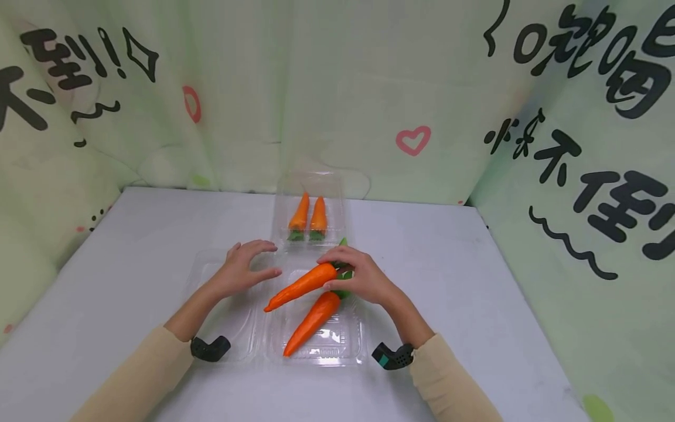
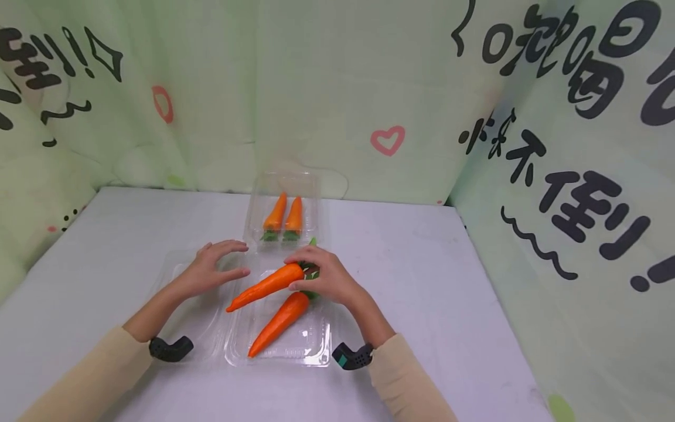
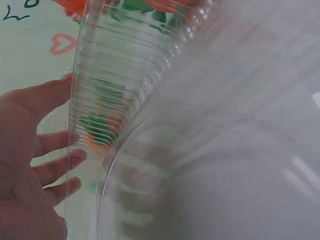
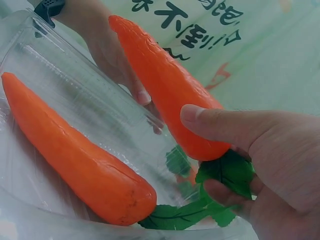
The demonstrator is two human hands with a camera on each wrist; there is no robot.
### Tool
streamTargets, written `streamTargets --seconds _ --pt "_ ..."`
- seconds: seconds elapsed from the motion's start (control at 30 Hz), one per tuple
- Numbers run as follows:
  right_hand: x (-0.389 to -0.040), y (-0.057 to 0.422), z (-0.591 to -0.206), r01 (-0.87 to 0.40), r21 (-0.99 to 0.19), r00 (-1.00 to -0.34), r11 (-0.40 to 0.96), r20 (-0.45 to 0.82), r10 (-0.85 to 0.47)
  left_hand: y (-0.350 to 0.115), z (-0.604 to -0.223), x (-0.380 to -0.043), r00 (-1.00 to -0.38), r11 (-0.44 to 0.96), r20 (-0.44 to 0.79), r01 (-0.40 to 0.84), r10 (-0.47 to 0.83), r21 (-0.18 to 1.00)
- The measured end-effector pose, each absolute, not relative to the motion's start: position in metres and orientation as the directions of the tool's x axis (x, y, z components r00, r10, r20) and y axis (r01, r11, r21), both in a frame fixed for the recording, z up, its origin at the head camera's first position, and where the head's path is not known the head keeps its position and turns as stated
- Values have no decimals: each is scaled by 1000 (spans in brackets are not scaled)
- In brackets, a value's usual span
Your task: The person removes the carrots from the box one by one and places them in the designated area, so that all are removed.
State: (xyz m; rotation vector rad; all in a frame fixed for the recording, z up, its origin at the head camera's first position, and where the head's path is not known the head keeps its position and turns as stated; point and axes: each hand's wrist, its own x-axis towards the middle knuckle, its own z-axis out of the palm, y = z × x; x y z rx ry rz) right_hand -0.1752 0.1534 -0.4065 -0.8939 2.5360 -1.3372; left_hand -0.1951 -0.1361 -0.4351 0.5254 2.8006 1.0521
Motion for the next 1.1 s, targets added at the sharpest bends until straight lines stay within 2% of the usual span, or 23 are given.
streamTargets --seconds 0.77,1.1 --pt "-167 166 -402 -406 -800 -866 441 182 -466 -132 -433 -196 -934 712 45 300 354 635" --pt "-164 171 -400 -375 -787 -891 490 160 -424 -129 -430 -200 -933 718 30 297 359 630"
